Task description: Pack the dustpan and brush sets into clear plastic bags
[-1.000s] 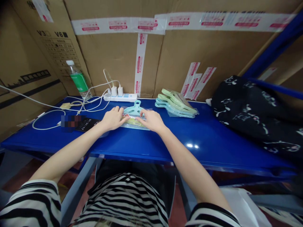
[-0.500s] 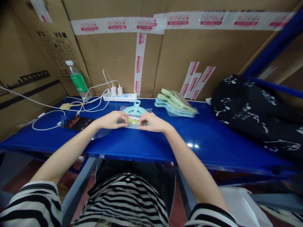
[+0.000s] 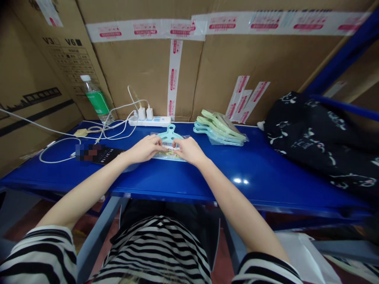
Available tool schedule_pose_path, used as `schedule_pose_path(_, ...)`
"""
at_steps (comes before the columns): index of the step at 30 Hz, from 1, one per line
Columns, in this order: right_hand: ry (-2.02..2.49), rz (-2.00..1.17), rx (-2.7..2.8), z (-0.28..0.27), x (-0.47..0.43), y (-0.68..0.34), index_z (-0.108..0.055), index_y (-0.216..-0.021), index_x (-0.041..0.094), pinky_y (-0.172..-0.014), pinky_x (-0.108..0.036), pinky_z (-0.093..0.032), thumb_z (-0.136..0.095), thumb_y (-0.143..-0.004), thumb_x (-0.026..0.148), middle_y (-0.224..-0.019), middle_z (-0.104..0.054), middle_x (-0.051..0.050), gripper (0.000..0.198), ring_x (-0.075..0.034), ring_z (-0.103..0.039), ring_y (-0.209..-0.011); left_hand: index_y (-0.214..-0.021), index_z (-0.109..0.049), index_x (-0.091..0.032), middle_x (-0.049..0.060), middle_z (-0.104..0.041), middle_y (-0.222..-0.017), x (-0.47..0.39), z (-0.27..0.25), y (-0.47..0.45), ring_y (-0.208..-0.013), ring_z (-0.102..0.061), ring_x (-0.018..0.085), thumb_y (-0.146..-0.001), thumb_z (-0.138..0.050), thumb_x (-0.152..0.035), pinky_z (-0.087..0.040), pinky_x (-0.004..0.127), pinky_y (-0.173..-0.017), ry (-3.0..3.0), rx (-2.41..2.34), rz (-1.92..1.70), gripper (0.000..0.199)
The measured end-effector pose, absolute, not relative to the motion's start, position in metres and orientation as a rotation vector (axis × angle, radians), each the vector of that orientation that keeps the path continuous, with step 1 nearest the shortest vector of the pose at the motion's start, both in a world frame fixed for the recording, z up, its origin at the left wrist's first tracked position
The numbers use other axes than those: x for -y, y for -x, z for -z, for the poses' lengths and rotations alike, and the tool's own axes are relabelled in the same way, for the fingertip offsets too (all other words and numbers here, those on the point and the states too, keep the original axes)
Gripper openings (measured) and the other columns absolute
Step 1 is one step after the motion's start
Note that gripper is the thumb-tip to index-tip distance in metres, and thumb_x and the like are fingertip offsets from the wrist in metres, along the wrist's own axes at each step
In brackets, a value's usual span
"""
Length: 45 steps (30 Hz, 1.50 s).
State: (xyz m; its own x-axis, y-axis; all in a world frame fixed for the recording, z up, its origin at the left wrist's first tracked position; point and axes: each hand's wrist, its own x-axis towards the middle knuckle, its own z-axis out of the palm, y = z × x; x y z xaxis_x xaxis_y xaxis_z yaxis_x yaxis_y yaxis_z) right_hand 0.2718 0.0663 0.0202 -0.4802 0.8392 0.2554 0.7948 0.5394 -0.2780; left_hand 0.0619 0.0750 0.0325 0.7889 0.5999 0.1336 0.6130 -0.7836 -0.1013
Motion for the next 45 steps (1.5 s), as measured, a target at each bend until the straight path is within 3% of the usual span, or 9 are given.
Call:
schedule_pose_path(4,1.135,0.051,2.639,-0.021,-0.066,-0.274,-0.076,-0.096,0.024,-0.071,-0.032,-0.03,-0.058,-0.084,0.013,-0.074,-0.061,-0.004,0.025,-0.021,-0.056,-0.077,-0.116,-0.069,-0.026,0.007,-0.063,-0.1,-0.077,-0.03,-0.061,-0.1,-0.058,0.022,-0.089,-0.04,-0.008,-0.046,0.036,-0.088,2.848,0.918,0.046,0.044)
schedule_pose_path(11,1.144,0.202,2.817,-0.03,-0.058,-0.276,-0.077,-0.107,0.027,-0.074,-0.036,-0.03,-0.049,-0.085,0.011,-0.08,-0.063,-0.01,0.039,-0.025,-0.052,-0.085,-0.122,-0.066,-0.03,0.008,-0.063,-0.104,-0.072,-0.032,-0.063,-0.106,-0.057,0.022,-0.092,-0.039,-0.011,-0.045,0.035,-0.089,2.774,0.952,-0.033,0.045)
schedule_pose_path(25,1.089,0.237,2.876,-0.034,-0.057,-0.315,-0.077,-0.109,0.026,-0.068,-0.035,-0.028,-0.041,-0.084,0.014,-0.071,-0.059,-0.009,0.045,-0.023,-0.044,-0.074,-0.112,-0.073,-0.03,0.01,-0.059,-0.106,-0.069,-0.049,-0.059,-0.103,-0.052,0.025,-0.088,-0.046,-0.009,-0.039,0.033,-0.084,2.65,1.186,-0.168,0.042)
schedule_pose_path(31,1.127,0.205,2.87,-0.035,-0.056,-0.319,-0.078,-0.105,0.024,-0.068,-0.034,-0.029,-0.044,-0.079,0.011,-0.068,-0.059,-0.008,0.045,-0.022,-0.046,-0.072,-0.111,-0.074,-0.029,0.01,-0.058,-0.09,-0.067,-0.052,-0.043,-0.096,-0.052,0.024,-0.087,-0.042,-0.006,-0.038,0.034,-0.08,2.585,1.272,-0.152,0.047)
schedule_pose_path(38,1.18,0.184,2.87,-0.035,-0.054,-0.317,-0.078,-0.105,0.023,-0.069,-0.034,-0.032,-0.044,-0.076,0.009,-0.065,-0.059,-0.007,0.046,-0.022,-0.049,-0.073,-0.105,-0.076,-0.024,0.01,-0.059,-0.085,-0.063,-0.049,-0.039,-0.093,-0.053,0.024,-0.087,-0.043,-0.005,-0.038,0.034,-0.074,2.499,1.259,-0.135,0.042)
schedule_pose_path(45,1.177,0.26,2.854,-0.028,-0.049,-0.315,-0.077,-0.105,0.019,-0.07,-0.033,-0.033,-0.045,-0.075,0.007,-0.076,-0.062,-0.009,0.046,-0.024,-0.05,-0.081,-0.096,-0.071,-0.008,0.014,-0.067,-0.094,-0.06,-0.028,-0.048,-0.094,-0.057,0.024,-0.089,-0.045,-0.007,-0.039,0.032,-0.075,2.499,0.79,-0.127,0.028)
